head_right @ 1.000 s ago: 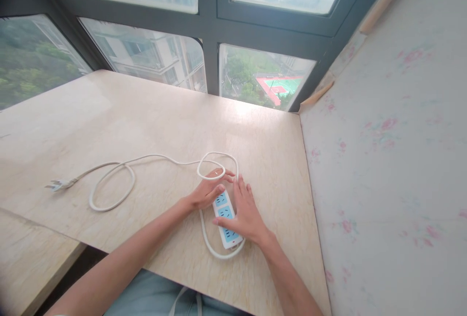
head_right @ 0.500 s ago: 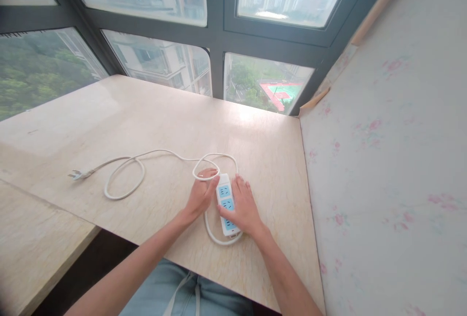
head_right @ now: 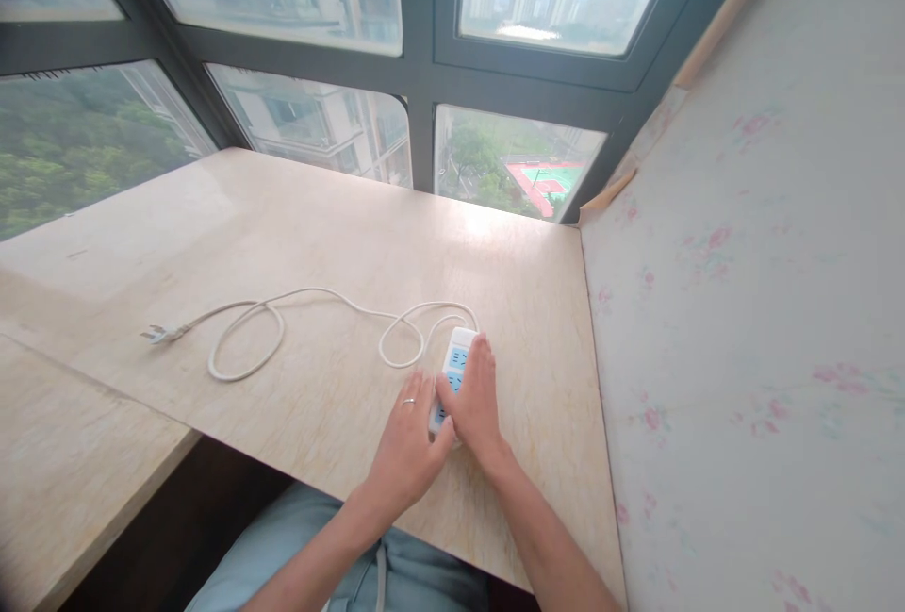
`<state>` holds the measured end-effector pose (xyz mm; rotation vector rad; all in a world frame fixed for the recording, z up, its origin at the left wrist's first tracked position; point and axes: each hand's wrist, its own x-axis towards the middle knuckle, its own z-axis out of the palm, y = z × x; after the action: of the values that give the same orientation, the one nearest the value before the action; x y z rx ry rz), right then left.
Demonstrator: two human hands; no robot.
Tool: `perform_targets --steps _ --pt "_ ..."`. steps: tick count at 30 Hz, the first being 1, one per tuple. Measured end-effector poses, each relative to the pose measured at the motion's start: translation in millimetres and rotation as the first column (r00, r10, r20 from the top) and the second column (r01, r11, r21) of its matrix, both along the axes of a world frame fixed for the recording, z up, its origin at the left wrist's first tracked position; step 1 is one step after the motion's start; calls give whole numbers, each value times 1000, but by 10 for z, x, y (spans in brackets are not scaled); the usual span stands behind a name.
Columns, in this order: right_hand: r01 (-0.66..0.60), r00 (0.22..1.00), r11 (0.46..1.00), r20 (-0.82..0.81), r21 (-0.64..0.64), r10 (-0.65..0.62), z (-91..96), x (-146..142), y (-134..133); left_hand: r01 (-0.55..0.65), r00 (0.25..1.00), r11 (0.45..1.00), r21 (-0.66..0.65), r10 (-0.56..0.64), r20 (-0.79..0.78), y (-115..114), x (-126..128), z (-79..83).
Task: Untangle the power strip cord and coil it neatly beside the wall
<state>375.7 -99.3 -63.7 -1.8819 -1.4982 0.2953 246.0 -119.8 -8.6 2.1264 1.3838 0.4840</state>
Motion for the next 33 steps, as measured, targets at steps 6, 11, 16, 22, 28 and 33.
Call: perform_targets --steps 6,11,16,22,28,33 --pt "71 995 997 -72 21 -69 23 -37 -10 100 981 994 51 -90 -173 -43 91 40" --pt "85 953 995 -288 -44 -94 70 53 18 108 978 984 141 -79 -195 -42 186 19" --pt "72 910 997 -407 -30 -78 136 256 91 93 982 968 232 -50 -184 107 329 55" --pt "72 909 997 -412 6 -63 211 541 174 98 970 978 187 -51 -240 266 492 66" --pt "80 909 996 -412 43 -55 211 663 201 149 962 971 185 -100 -254 326 451 12" --pt "65 911 996 -411 66 -32 205 663 194 325 928 939 112 -293 -229 436 215 65"
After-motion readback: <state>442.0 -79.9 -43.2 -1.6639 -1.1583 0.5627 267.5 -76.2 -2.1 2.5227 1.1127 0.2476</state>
